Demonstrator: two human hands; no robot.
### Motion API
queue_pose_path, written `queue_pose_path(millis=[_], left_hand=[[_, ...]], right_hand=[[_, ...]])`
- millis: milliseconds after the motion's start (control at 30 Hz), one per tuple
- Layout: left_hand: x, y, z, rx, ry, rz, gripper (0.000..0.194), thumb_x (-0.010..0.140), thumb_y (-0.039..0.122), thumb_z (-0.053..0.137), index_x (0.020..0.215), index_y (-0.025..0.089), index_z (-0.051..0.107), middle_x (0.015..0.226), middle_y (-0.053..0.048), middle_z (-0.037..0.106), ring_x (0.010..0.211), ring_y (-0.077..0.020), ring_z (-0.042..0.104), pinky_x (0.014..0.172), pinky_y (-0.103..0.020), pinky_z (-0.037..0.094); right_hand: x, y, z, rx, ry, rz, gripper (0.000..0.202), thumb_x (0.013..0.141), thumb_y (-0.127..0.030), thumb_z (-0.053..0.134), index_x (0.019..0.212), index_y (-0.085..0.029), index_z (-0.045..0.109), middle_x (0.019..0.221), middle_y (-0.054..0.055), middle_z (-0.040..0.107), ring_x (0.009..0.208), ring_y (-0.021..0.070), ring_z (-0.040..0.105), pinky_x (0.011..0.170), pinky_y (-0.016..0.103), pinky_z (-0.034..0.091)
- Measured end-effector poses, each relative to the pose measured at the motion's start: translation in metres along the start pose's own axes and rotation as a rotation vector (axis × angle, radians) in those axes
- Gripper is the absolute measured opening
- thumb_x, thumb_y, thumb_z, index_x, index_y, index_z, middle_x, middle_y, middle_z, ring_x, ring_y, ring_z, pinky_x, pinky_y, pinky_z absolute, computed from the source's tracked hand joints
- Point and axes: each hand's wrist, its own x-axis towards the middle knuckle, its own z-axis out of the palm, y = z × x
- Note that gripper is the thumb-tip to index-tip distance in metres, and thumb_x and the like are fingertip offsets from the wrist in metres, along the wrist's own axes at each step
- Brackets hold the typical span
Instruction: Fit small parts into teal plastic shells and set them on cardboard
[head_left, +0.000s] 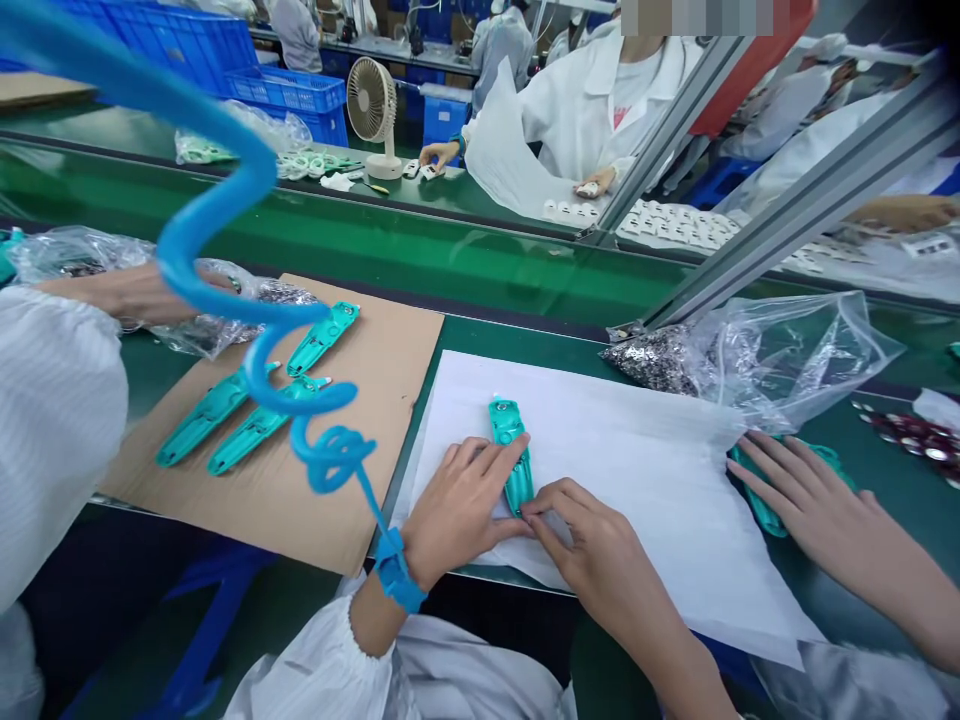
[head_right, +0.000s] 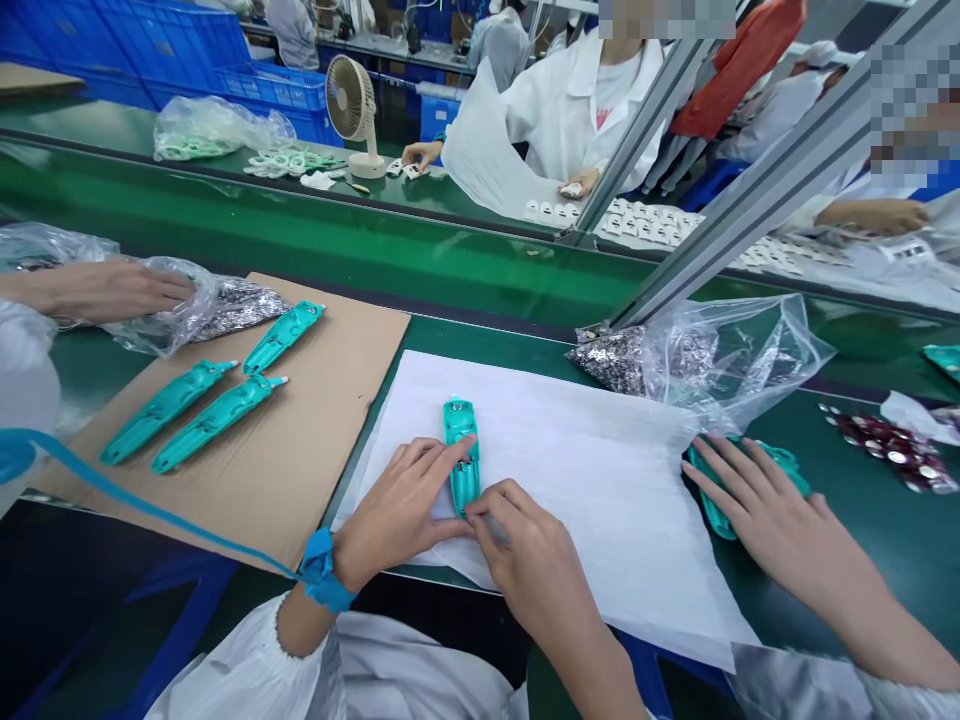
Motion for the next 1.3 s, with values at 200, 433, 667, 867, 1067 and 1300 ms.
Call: queue_pose_path(millis=[200,433,667,867,1067,1300], left_hand=[[0.0,-0.002,0.001,-0.017,-0.01,-0.01,0.096,0.078,0.057,0.071,0.153,0.029,0.019,0.13,-0.009,0.059,0.119,-0.0294,0.05,0.097,-0.045,0.043],[-0.002,0.003,-0.011,-0.021,0.022,-0.014,0.105,0.068,0.047,0.085,0.151,0.03,0.022,0.151,-0.01,0.04,0.134,-0.0315,0.041,0.108,-0.05,0.04],[0.003,-0.002,-0.015,0.045,-0.016,-0.038,0.07,0.067,0.055,0.082,0.124,0.026,0.054,0.147,-0.009,0.046,0.139,-0.0356,0.034,0.11,-0.056,0.037],[0.007,-0.009,-0.008,0.048,0.008,0.004,0.07,0.066,0.064,0.077,0.118,0.023,0.056,0.14,-0.008,0.052,0.137,-0.0335,0.036,0.109,-0.049,0.036],[0.009,-0.006,-0.01,0.033,-0.001,-0.025,0.065,0.069,0.064,0.076,0.114,0.021,0.057,0.135,-0.008,0.056,0.136,-0.0334,0.038,0.109,-0.049,0.036],[0.008,-0.007,-0.008,0.041,0.014,0.008,0.065,0.072,0.063,0.074,0.116,0.019,0.055,0.135,-0.009,0.054,0.136,-0.0337,0.038,0.108,-0.049,0.036]], right_hand=[[0.015,-0.003,-0.013,0.047,-0.116,0.085,0.011,0.09,-0.03,0.057,0.086,-0.024,0.065,0.09,0.002,0.066,0.069,0.0155,0.06,0.063,0.027,0.046],[0.02,0.0,-0.027,0.408,0.065,0.283,0.031,0.089,-0.051,0.057,0.099,-0.021,0.06,0.06,-0.005,0.042,0.047,0.0086,0.033,0.046,0.022,0.029],[0.059,-0.029,-0.028,1.148,0.433,0.183,0.02,0.091,-0.043,0.044,0.096,-0.025,0.051,0.049,-0.011,0.015,0.041,0.008,0.008,0.039,0.02,0.015],[0.088,-0.032,0.0,1.227,0.459,0.13,0.015,0.086,-0.032,0.046,0.098,-0.025,0.049,0.048,-0.012,0.016,0.041,0.0077,0.009,0.039,0.019,0.016],[0.088,-0.031,0.011,1.209,0.477,0.08,0.014,0.087,-0.029,0.045,0.099,-0.024,0.051,0.049,-0.011,0.018,0.041,0.0076,0.011,0.041,0.019,0.018],[0.088,-0.026,0.02,1.182,0.436,0.03,0.019,0.092,-0.04,0.048,0.099,-0.023,0.053,0.049,-0.011,0.014,0.041,0.0073,0.011,0.041,0.019,0.017]])
